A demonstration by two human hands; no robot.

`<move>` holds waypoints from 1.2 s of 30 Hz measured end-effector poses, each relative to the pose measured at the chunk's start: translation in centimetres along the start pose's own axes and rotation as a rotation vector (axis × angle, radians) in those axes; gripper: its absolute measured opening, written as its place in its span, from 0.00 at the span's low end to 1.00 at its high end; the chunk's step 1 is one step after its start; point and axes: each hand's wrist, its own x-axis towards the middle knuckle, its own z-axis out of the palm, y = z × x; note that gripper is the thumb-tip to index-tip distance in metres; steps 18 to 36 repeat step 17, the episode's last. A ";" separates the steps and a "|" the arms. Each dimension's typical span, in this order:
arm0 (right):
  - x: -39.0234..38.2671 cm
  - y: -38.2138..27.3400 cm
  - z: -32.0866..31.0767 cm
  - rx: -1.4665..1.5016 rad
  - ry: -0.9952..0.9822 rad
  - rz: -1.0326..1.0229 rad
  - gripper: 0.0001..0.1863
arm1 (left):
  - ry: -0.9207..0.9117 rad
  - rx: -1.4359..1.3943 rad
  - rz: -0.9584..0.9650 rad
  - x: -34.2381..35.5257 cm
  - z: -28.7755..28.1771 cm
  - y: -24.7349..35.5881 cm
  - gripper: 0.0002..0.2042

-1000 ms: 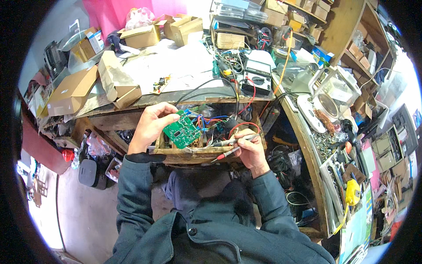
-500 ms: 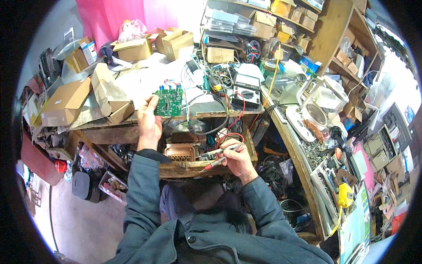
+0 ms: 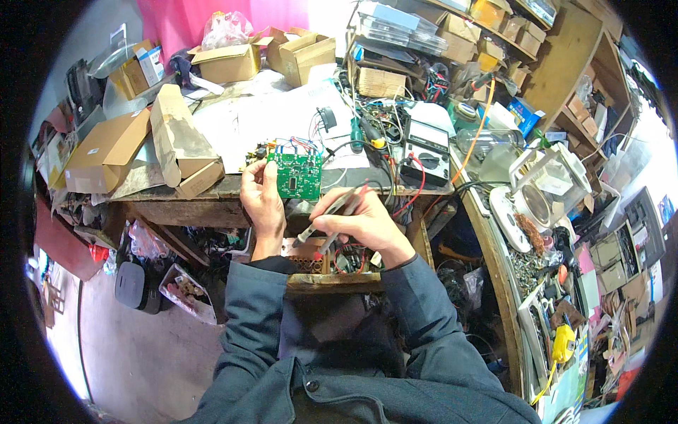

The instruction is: The person handles a small black electronic device with wires, then picks up a green circuit board. They use a screwdriver to adjust components on the board and connect wires. The person continues to manipulate the circuit board and wires throughout the clip.

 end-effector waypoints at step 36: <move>7.9 2.7 -3.0 -0.240 -0.021 0.013 0.14 | 0.100 0.347 0.071 -0.2 0.2 0.3 0.08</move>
